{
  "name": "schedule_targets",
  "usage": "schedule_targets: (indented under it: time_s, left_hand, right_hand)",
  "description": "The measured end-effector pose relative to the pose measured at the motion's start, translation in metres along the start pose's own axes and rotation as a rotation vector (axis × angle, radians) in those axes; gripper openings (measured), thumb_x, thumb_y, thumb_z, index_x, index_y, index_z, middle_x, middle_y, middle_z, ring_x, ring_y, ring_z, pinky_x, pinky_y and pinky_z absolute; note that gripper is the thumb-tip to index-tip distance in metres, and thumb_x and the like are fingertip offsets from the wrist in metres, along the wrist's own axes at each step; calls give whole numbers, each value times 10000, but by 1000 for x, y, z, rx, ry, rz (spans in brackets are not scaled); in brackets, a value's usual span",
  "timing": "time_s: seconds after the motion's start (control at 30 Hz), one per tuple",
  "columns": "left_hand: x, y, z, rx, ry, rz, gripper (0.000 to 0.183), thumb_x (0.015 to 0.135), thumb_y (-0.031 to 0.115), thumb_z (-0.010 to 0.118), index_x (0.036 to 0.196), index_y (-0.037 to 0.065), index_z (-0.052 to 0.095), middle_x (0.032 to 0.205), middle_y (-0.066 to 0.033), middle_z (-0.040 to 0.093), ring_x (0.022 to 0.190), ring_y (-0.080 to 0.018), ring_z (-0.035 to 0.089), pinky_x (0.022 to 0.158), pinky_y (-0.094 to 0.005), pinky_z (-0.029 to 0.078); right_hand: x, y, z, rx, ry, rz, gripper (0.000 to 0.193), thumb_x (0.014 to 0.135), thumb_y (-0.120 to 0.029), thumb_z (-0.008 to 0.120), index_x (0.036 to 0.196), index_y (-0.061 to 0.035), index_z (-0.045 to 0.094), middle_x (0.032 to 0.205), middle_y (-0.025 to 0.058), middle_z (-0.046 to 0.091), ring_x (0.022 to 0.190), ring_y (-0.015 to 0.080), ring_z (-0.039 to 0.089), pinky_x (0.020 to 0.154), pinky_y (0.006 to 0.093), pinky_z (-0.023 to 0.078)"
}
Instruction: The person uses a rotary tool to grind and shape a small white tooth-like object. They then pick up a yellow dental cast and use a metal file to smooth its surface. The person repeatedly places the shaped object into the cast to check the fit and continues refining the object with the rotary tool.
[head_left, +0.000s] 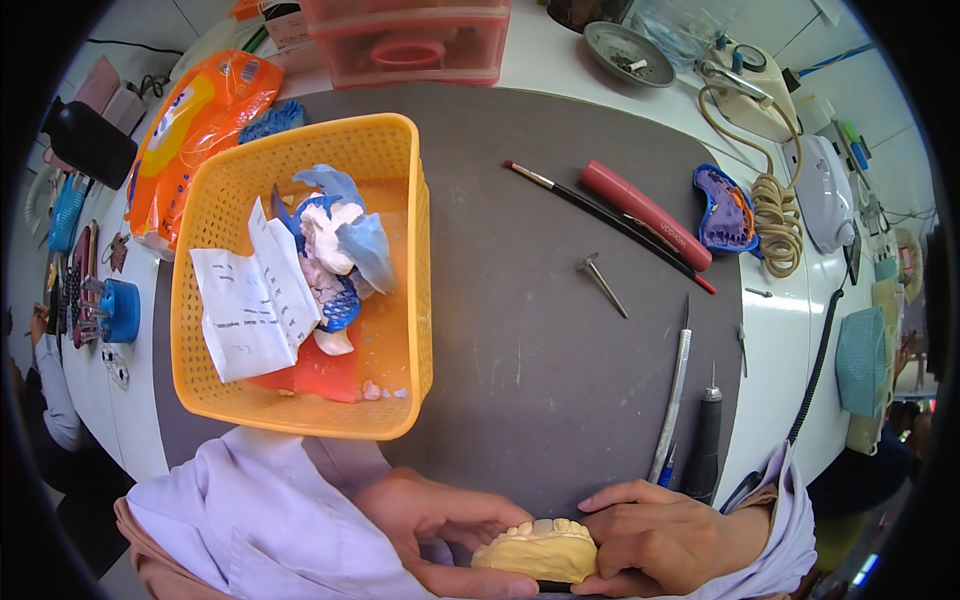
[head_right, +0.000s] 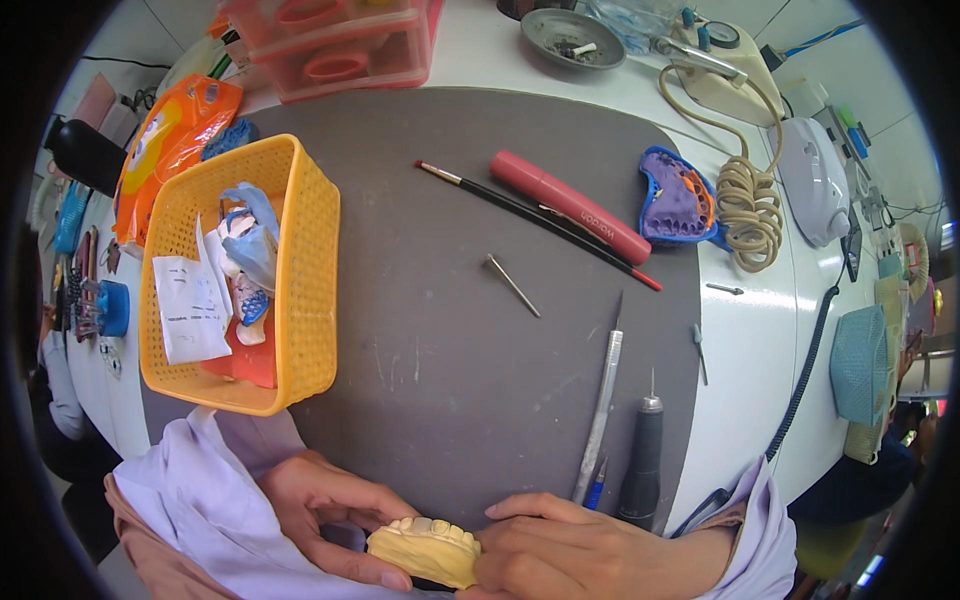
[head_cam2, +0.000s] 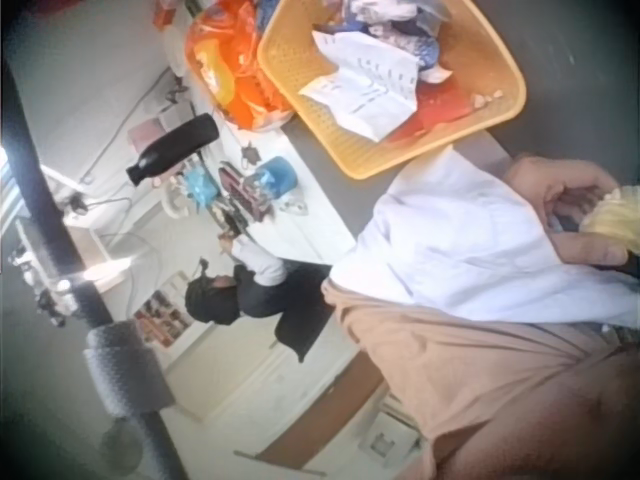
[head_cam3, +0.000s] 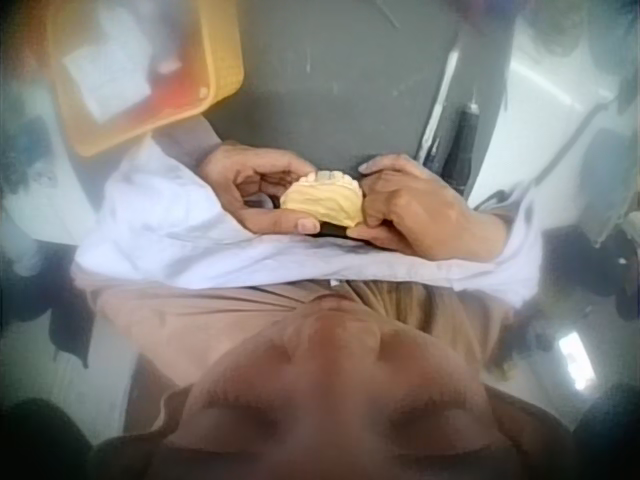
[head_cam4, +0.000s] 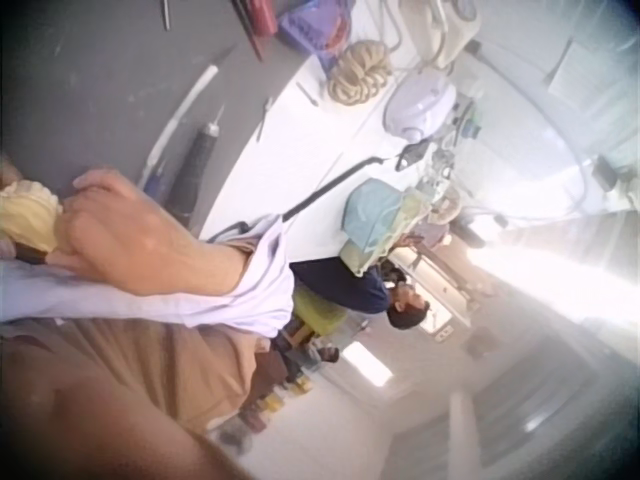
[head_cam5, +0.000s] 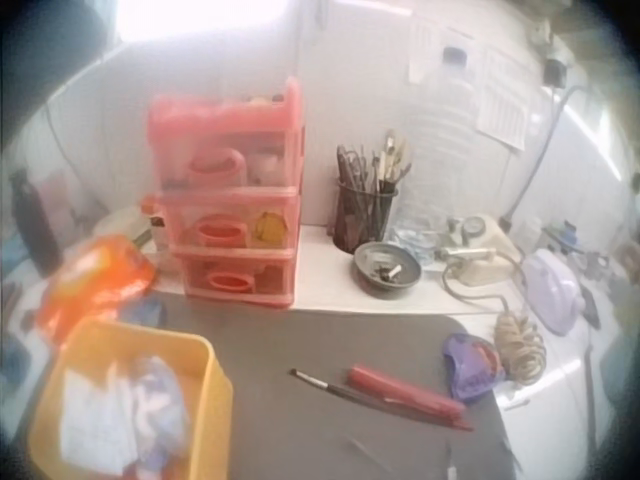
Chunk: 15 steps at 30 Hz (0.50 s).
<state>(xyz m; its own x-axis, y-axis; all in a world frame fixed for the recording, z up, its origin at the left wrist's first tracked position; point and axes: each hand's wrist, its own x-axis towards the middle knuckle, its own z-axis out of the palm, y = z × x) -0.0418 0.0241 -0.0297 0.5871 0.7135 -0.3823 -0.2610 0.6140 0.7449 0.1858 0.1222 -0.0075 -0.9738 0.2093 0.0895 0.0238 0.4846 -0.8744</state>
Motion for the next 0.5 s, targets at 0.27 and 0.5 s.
schedule_targets:
  time_s: [0.27,0.5]
  left_hand:
    - [1,11,3,205,51,-32,343,814,3,659,1138,-40,555,1056,-88,645,973,-115,611,921,-237,458]
    - [3,27,9,445,148,-46,352,774,103,735,1087,-6,618,915,-85,682,833,-145,674,762,-222,523]
  right_hand:
    - [1,0,5,-18,163,-103,245,766,-128,721,758,-24,498,674,114,553,671,238,583,773,393,499]
    - [3,2,1,-53,153,-153,240,779,-111,708,769,8,499,702,137,566,649,241,582,747,399,509]
